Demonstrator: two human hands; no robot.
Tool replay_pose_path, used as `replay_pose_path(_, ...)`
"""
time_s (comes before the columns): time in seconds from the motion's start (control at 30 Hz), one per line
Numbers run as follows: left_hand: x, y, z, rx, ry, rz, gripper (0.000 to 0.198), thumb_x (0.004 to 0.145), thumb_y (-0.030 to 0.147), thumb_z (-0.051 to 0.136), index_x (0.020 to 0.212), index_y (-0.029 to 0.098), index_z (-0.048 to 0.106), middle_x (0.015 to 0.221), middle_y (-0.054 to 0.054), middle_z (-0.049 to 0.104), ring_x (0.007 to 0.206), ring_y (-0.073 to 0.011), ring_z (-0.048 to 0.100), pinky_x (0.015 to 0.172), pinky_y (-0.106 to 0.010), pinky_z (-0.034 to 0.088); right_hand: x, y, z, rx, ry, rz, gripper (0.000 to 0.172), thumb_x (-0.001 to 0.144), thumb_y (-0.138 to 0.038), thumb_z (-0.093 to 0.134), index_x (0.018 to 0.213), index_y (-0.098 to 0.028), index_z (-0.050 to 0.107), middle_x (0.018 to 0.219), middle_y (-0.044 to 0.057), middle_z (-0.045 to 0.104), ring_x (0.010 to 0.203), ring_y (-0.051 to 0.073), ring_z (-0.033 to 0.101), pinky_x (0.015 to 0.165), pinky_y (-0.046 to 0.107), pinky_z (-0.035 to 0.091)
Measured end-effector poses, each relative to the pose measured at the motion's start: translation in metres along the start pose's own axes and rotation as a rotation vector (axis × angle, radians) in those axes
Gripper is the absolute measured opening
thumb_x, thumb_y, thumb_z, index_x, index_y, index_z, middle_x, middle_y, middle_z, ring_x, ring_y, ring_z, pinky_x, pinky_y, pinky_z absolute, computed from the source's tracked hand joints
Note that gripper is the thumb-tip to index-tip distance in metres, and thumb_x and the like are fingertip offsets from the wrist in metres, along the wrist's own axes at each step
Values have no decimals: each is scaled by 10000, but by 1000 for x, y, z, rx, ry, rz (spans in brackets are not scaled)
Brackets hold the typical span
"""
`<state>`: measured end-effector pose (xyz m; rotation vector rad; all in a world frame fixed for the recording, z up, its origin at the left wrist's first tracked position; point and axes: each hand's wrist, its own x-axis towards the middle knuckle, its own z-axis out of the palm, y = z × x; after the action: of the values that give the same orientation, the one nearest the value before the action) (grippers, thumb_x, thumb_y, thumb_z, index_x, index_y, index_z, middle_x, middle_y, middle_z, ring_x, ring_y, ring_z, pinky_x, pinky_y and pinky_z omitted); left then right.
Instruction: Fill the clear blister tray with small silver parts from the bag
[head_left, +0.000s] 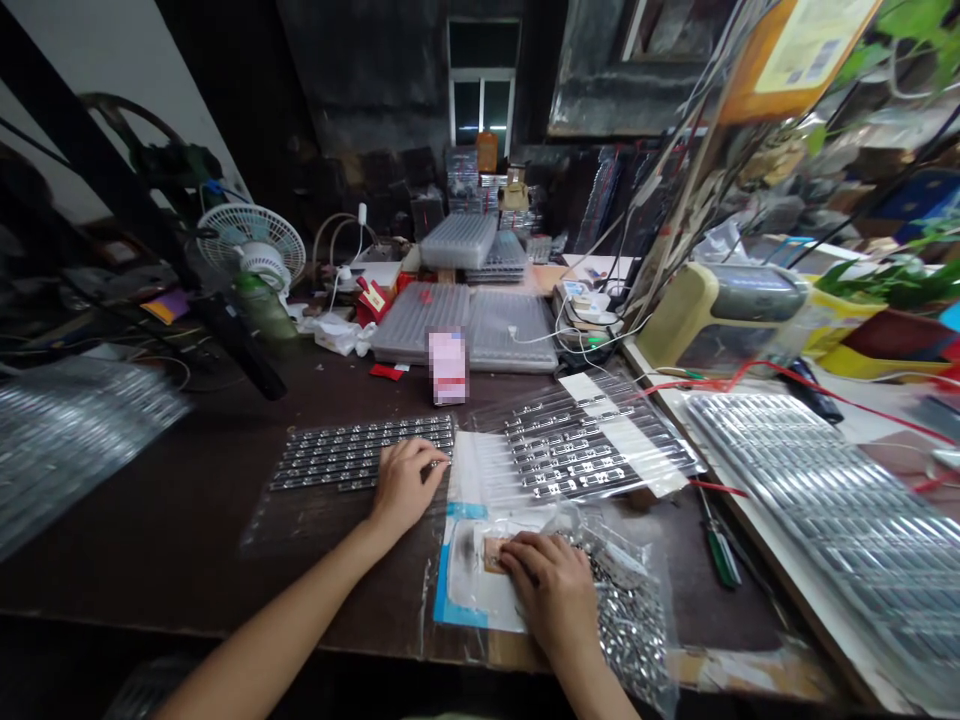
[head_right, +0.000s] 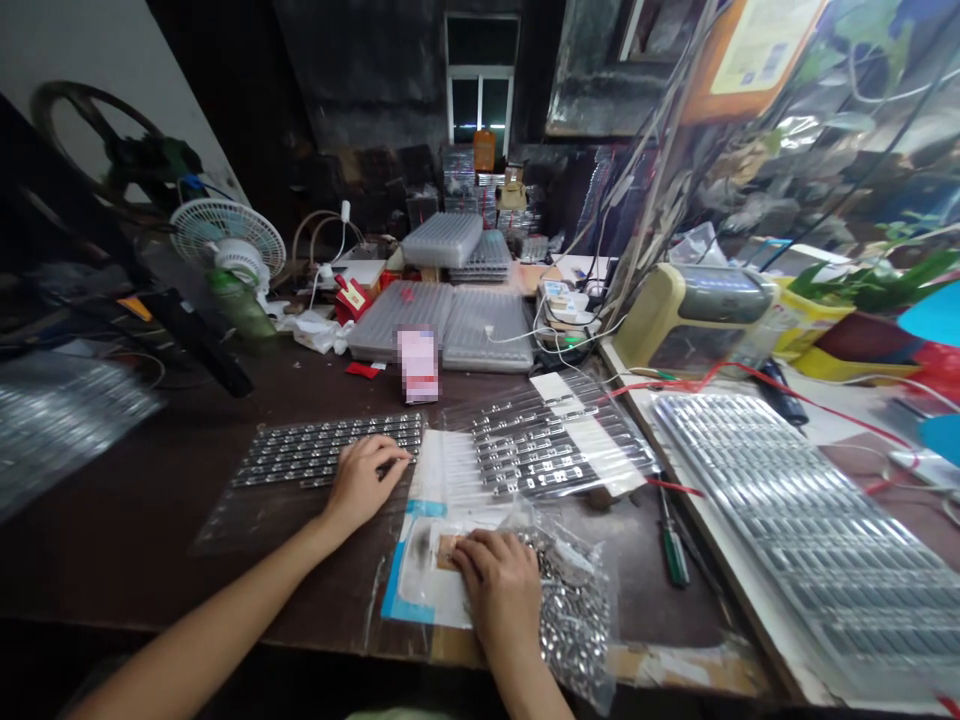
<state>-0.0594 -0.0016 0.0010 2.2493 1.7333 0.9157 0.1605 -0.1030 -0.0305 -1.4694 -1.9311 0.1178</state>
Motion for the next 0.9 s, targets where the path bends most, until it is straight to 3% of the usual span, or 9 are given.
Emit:
replay_pose_path(0.1,44,28,26,-147,-120,16,150,835,209,568,853,237,715,909,-21,702,874,-188,609,850,-326,401,1,-1,1,12,-7,14,152,882,-310,550,853,-318,699,842,-27,679,760,151,561,679,307,326)
replay_pose_path(0.23,94,54,60,-189,-142,3,105,801,246,625,809,230,729,861,-24,722,805,-184,630,786,-298,428,1,-2,0,-38,-10,-6,133,868,-306,567,862,-331,697,844,-26,666,754,149,559,677,304,345)
replay_pose_path(0.4,109,57,71,-258,-147,-68,73,765,225,655,720,211,710,746,-37,713,768,-203,640,768,-313,438,-11,16,-16,-253,2,-156,318,887,-185,462,1151,-284,610,1076,-1,664,942,185,564,755,321,392)
replay_pose_path(0.57,83,42,50,-440,-188,-135,141,825,252,571,889,171,667,824,-52,692,743,-163,652,696,-265,483,-30,46,-41,-414,-27,-353,457,865,-80,346,1213,-286,558,1202,-21,616,1083,199,526,850,339,382)
replay_pose_path(0.7,32,32,28,-633,-349,-205,299,882,336,455,1046,160,632,728,-26,649,563,-117,628,532,-215,482,-35,57,-45,-367,-67,-328,366,894,-123,374,1157,-268,583,1075,2,652,975,161,569,836,288,413)
replay_pose_path(0.8,-8,28,17,-829,-466,-331,345,835,408,524,1029,151,651,742,-28,634,561,-109,598,513,-205,462,-33,59,-43,-313,-60,-294,309,922,-151,362,1062,-249,619,997,18,656,897,149,580,815,269,426)
replay_pose_path(0.9,-34,29,14,-810,-451,-342,316,765,370,627,977,142,680,730,-21,636,543,-103,557,511,-205,428,-29,55,-42,-292,-35,-255,287,939,-193,360,996,-251,636,943,20,660,851,155,585,783,283,431)
